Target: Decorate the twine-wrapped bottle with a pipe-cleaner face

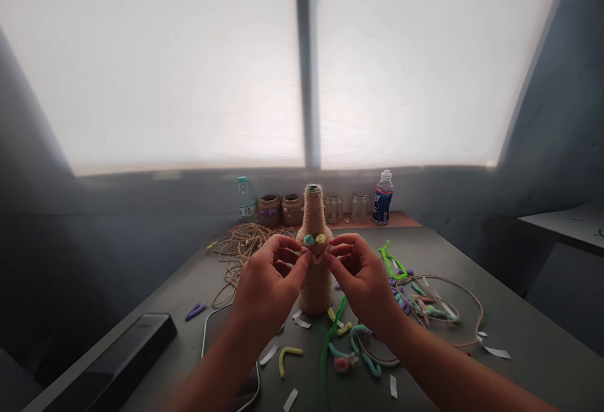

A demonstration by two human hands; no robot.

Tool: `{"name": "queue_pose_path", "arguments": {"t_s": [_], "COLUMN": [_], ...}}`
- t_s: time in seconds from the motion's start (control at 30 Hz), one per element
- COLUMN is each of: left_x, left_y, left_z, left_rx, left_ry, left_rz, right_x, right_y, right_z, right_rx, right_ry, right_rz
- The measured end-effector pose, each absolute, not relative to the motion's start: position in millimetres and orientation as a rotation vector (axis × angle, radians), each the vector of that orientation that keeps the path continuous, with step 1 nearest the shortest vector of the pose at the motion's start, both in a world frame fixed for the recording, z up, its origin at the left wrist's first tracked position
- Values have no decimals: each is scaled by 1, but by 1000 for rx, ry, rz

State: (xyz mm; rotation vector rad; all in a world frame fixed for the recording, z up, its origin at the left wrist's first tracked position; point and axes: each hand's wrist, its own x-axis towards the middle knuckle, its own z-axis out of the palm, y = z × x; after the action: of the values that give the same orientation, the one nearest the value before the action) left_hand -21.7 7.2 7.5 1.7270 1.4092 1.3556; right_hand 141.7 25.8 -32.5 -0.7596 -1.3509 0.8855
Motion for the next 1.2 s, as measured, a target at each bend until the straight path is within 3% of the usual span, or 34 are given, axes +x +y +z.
{"name": "queue_pose_path", "arguments": {"t_s": [1.2], "left_x": [-31], "left_y": [10], "left_z": [4], "left_rx": [1785], "left_ry": [1439], "left_rz": [1175], "right_x": [147], "right_y": [26], "right_z": [-39], "right_rx": [-821], "right_ry": [-1474], "right_rz": [785]}}
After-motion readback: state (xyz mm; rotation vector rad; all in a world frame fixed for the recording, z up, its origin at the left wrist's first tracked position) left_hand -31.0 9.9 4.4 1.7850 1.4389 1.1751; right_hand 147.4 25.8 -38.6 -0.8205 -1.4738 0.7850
